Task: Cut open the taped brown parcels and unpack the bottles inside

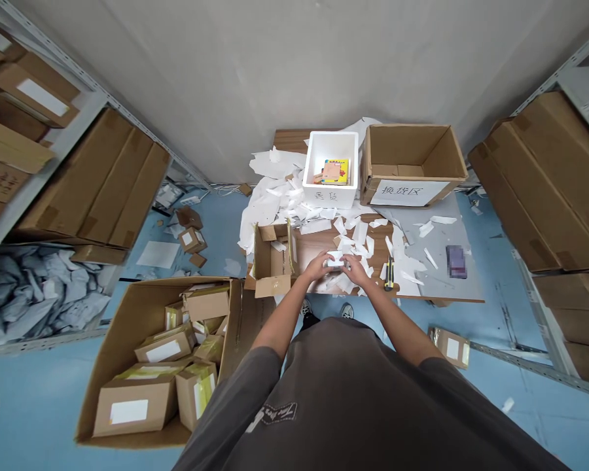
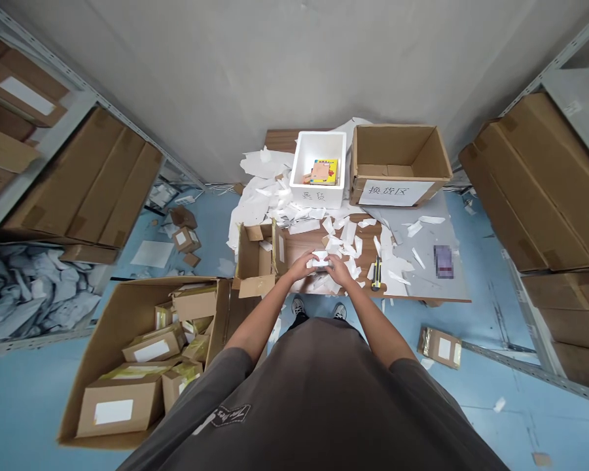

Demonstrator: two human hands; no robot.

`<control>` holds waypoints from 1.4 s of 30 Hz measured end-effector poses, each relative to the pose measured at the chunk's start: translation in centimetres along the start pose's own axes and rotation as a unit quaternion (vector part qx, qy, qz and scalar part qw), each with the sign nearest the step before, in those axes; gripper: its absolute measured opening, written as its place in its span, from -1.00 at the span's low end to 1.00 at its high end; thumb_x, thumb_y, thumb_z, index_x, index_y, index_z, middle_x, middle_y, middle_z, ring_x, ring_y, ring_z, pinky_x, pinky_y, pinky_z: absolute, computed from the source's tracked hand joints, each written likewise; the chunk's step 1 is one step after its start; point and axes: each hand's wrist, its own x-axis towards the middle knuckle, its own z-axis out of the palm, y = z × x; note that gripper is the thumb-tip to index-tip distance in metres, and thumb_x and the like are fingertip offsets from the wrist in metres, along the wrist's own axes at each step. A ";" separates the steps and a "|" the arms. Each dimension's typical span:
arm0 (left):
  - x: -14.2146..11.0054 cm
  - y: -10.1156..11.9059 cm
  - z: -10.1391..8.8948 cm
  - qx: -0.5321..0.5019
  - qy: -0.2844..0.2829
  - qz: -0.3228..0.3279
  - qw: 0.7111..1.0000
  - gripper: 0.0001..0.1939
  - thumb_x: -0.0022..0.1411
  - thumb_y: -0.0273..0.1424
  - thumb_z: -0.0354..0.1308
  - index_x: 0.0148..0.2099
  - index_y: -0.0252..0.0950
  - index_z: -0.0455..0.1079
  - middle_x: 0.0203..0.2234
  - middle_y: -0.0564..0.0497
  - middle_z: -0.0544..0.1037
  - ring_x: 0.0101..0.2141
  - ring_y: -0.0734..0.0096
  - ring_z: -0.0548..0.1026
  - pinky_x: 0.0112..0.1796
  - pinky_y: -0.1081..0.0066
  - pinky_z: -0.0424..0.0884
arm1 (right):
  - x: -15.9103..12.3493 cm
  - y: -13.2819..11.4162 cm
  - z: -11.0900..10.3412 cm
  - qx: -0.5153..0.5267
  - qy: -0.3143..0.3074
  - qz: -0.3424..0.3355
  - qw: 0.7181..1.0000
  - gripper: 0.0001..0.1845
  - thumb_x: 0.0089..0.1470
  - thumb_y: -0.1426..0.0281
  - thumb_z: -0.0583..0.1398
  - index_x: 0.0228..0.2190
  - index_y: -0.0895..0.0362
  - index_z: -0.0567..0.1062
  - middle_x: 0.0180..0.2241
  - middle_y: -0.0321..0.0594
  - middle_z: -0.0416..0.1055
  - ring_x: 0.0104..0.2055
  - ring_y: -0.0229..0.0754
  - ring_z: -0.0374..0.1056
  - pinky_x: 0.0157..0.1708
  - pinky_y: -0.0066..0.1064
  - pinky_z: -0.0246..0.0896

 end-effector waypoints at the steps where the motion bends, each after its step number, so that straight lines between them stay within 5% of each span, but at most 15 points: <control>1: -0.1 0.1 0.1 0.004 0.001 -0.003 1.000 -0.70 0.25 -0.37 0.38 0.04 -0.14 0.59 0.40 -0.12 0.42 0.47 0.01 0.26 0.39 0.09 0.27 | -0.1 0.1 0.0 0.003 -0.004 0.001 1.000 -0.66 0.21 0.30 0.19 0.00 0.05 0.56 0.16 0.02 0.50 0.23 0.14 0.41 0.26 0.02 0.31; 8: -1.0 -0.4 1.6 -0.023 0.047 -0.029 0.998 -0.75 0.38 -0.27 0.31 0.08 -0.14 0.59 0.49 -0.13 0.28 0.47 -0.04 0.27 0.41 -0.01 0.24 | -0.5 1.1 0.2 0.055 -0.028 0.013 0.998 -0.54 0.14 0.27 0.27 0.09 0.02 0.55 0.24 -0.02 0.47 0.31 0.16 0.38 0.31 0.06 0.30; 13: -0.4 -1.9 4.3 -0.264 0.163 -0.102 0.945 0.01 0.11 -0.14 0.57 0.51 -0.10 0.21 0.54 -0.29 0.14 0.42 -0.13 0.34 0.34 -0.06 0.36 | 0.1 2.7 1.8 0.206 -0.027 0.063 0.976 -0.23 0.07 0.27 0.31 0.32 -0.03 0.38 0.35 -0.01 0.36 0.32 0.12 0.40 0.30 0.04 0.36; 16: 0.9 -3.3 5.0 -0.355 0.197 -0.129 0.904 0.05 0.20 -0.09 0.52 0.57 -0.11 0.10 0.50 -0.29 0.24 0.43 -0.08 0.33 0.38 -0.07 0.30 | 1.6 3.9 3.3 0.277 0.000 0.093 0.956 -0.05 0.11 0.21 0.33 0.47 -0.08 0.19 0.44 0.01 0.26 0.40 0.12 0.32 0.36 0.08 0.31; 19: 2.3 -5.1 5.3 -0.371 0.185 -0.103 0.904 -0.03 0.20 -0.11 0.50 0.54 -0.13 0.20 0.48 -0.24 0.29 0.44 -0.07 0.29 0.42 -0.03 0.25 | 3.4 5.5 4.5 0.302 0.025 0.119 0.945 0.05 0.12 0.13 0.37 0.52 -0.12 0.12 0.47 -0.02 0.21 0.45 0.14 0.25 0.40 0.13 0.24; 23: 4.0 -7.7 6.1 -0.358 0.120 -0.082 0.923 0.17 0.06 -0.21 0.54 0.60 -0.13 0.06 0.50 -0.25 0.25 0.39 -0.09 0.35 0.35 -0.03 0.35 | 5.2 7.1 5.6 0.314 0.023 0.149 0.937 0.09 0.04 0.06 0.42 0.50 -0.12 0.18 0.41 -0.03 0.32 0.39 0.12 0.32 0.35 0.12 0.30; 28: 5.7 -8.6 6.9 -0.299 0.126 -0.099 0.941 0.12 0.08 -0.24 0.45 0.60 -0.23 0.07 0.41 -0.30 0.36 0.34 -0.11 0.40 0.33 -0.04 0.35 | 6.3 6.0 5.6 0.300 0.012 0.177 0.937 0.01 0.08 0.03 0.35 0.49 -0.09 0.23 0.27 -0.08 0.50 0.17 0.07 0.52 0.20 0.07 0.47; 34: 4.6 -6.2 4.4 -0.311 0.165 -0.078 0.933 0.05 0.12 -0.25 0.44 0.58 -0.13 0.11 0.40 -0.23 0.38 0.31 -0.05 0.44 0.28 0.02 0.41 | 7.4 1.2 3.7 0.259 0.033 0.173 0.950 -0.01 0.03 0.15 0.34 0.47 -0.10 0.31 0.33 -0.09 0.45 0.12 0.08 0.54 0.15 0.09 0.51; 42: 4.3 -0.7 -4.3 -0.308 0.177 -0.006 0.935 0.09 0.16 -0.23 0.47 0.60 -0.11 0.02 0.50 -0.28 0.22 0.34 -0.04 0.40 0.21 0.10 0.49 | 11.9 -7.0 -0.6 0.214 0.044 0.067 0.974 -0.04 0.06 0.21 0.34 0.47 -0.10 0.29 0.42 -0.10 0.34 0.29 0.08 0.40 0.19 -0.03 0.49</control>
